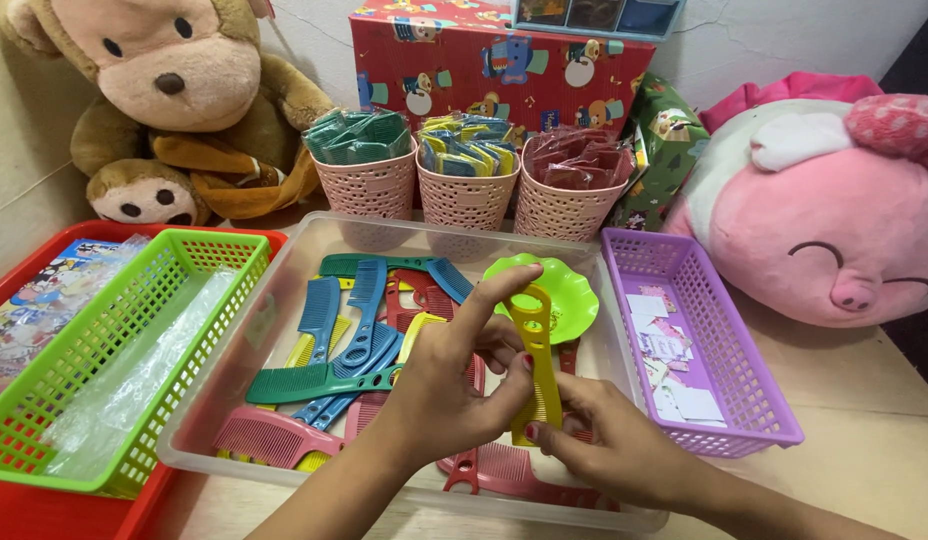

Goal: Sorting and organizing plastic toy combs and accessories into different colored baskets

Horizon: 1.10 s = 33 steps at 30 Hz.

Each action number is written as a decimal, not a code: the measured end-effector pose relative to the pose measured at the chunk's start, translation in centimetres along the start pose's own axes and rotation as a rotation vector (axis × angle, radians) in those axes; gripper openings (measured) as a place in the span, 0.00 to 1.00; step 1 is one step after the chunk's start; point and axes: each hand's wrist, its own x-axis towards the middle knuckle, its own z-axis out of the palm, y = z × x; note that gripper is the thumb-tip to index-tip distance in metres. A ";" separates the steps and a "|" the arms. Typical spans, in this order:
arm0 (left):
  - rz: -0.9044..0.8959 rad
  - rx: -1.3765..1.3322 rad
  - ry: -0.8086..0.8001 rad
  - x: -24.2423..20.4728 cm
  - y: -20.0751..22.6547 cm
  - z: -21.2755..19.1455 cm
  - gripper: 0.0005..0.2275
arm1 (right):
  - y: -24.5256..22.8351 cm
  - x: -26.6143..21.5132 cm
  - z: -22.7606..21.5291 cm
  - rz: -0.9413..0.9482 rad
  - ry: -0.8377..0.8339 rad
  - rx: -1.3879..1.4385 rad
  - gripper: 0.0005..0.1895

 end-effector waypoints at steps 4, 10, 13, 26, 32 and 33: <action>-0.024 0.043 0.014 -0.1 -0.1 0.3 0.30 | 0.1 -0.1 -0.2 0.042 0.051 -0.209 0.08; -0.251 0.054 0.087 0.3 -0.1 0.8 0.19 | -0.2 -0.1 -0.2 0.043 0.061 -0.562 0.04; -0.358 -0.019 0.046 0.3 -0.3 0.8 0.18 | -0.5 -0.2 0.0 -0.057 0.018 -0.632 0.03; -0.333 -0.038 0.024 0.3 -0.5 0.8 0.16 | -0.7 -0.2 -0.1 -0.018 -0.082 -0.560 0.03; -0.231 -0.033 0.029 0.1 -0.3 0.6 0.16 | -0.2 -0.2 -0.3 0.018 -0.076 -0.532 0.03; -0.216 -0.020 0.026 0.1 -0.2 0.6 0.17 | 0.0 -0.2 -0.3 0.055 -0.076 -0.523 0.03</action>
